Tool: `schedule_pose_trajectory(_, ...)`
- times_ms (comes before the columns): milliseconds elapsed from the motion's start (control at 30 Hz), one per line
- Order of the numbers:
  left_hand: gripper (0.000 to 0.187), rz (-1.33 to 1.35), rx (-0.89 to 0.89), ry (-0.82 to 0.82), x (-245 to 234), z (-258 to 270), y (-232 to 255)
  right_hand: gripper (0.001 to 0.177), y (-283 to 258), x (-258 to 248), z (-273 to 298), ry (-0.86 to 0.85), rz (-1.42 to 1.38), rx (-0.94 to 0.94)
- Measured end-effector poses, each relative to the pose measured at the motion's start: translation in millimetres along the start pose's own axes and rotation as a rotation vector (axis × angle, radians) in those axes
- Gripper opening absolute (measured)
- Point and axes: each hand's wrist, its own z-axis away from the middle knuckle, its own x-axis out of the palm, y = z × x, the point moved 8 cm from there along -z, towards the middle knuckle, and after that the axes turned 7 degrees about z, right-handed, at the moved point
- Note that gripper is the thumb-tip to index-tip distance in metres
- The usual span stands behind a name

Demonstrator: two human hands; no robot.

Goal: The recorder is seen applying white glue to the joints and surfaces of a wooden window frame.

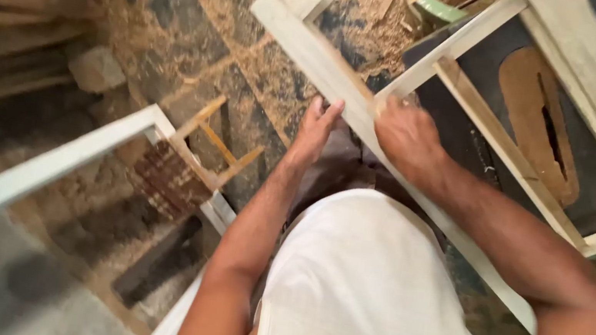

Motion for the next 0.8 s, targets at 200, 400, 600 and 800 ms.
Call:
schedule_pose_trajectory(200, 0.055, -0.091, -0.101, -0.006, 15.6, 13.8, 38.0, 0.024, 50.3, -14.5, 29.6, -0.319, -0.289, 0.091)
schedule_pose_trajectory(400, 0.058, -0.207, -0.177, 0.028, -0.5, 10.6, 26.5, 0.035, 64.4, -11.5, -1.7, 0.085, -0.870, 0.010)
schedule_pose_trajectory(600, 0.050, -0.132, -0.159, 0.010, 0.1, 7.8, 27.2, 0.030, 60.0, 8.6, -16.0, -0.066, -0.724, 0.014)
schedule_pose_trajectory(800, 0.045, -0.118, -0.213, 0.063, -16.7, 7.7, 8.2, 0.026, 74.9, 44.6, 17.2, -0.388, -0.688, -0.014)
